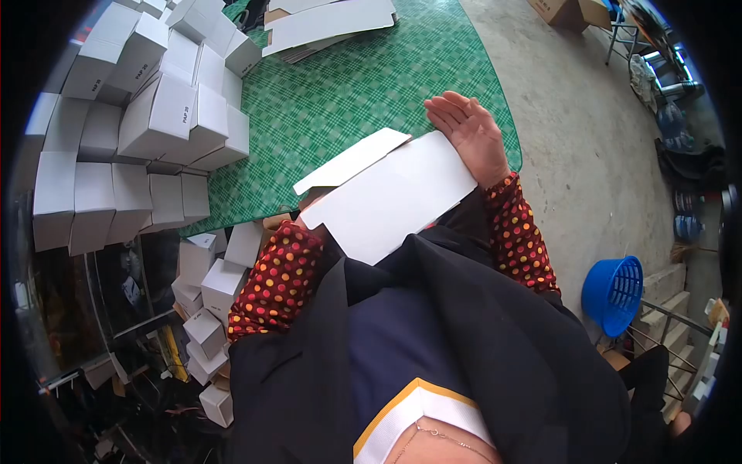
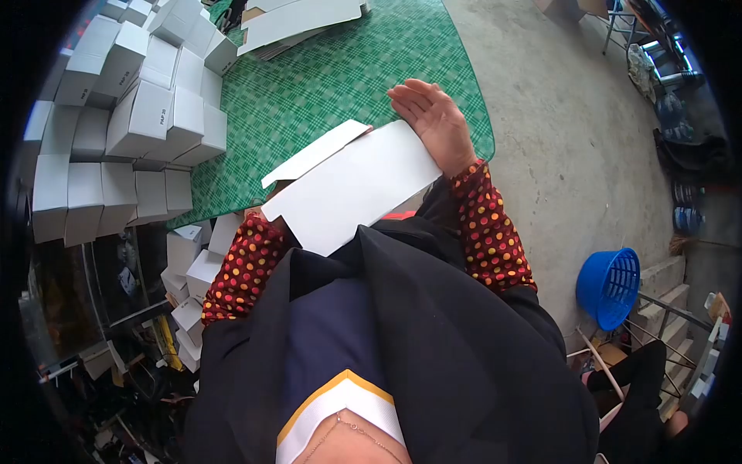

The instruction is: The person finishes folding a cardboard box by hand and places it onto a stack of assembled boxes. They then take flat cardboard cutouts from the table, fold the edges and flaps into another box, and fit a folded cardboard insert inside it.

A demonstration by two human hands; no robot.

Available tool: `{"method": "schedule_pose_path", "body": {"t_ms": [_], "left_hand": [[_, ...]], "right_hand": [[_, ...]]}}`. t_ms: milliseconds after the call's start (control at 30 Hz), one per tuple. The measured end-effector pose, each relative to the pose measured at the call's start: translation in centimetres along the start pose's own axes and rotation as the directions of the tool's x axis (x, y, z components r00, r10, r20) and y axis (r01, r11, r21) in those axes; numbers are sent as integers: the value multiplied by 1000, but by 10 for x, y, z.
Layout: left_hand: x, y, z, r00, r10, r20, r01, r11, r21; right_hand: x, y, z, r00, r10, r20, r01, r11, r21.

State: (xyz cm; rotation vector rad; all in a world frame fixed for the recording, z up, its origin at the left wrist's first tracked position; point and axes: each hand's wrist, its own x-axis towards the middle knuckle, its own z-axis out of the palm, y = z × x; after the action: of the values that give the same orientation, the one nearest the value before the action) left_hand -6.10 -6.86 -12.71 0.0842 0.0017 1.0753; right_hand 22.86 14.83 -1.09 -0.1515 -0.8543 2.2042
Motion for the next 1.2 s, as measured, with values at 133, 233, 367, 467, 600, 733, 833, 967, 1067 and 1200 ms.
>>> {"method": "schedule_pose_path", "body": {"t_ms": [133, 233, 367, 467, 600, 733, 833, 967, 1067, 1200], "left_hand": [[25, 9, 68, 997, -10, 77, 9, 1000, 4], [40, 27, 120, 991, -3, 134, 3, 1000, 5], [78, 6, 152, 980, 119, 160, -138, 984, 116], [83, -23, 148, 891, 418, 178, -453, 790, 414], [91, -19, 107, 898, 392, 200, -440, 818, 371], [94, -24, 105, 891, 435, 128, -449, 805, 389], [88, -23, 99, 876, 480, 42, -451, 786, 423], [66, -1, 18, 734, 645, -214, -447, 695, 564], [62, -4, 30, 795, 582, -171, -485, 779, 397], [57, -2, 41, 858, 486, -166, -441, 863, 244]], "right_hand": [[-7, -7, 9, 977, 63, -204, -14, 972, 234], [-7, -1, 6, 991, 17, -131, -5, 996, 94], [-4, 5, 10, 999, -26, -39, 21, 992, -128], [-7, 9, 17, 997, -70, -29, 55, 930, -363], [-12, 11, 28, 994, -92, -61, 37, 798, -601], [-18, 12, 44, 996, -32, -85, -43, 654, -755], [-21, 19, 60, 997, 2, -77, -61, 617, -785], [-23, 45, 85, 996, -42, -80, -18, 776, -630], [-28, 52, 91, 997, 17, -79, -61, 795, -604], [-34, 55, 95, 994, 63, -86, -100, 834, -543]]}}
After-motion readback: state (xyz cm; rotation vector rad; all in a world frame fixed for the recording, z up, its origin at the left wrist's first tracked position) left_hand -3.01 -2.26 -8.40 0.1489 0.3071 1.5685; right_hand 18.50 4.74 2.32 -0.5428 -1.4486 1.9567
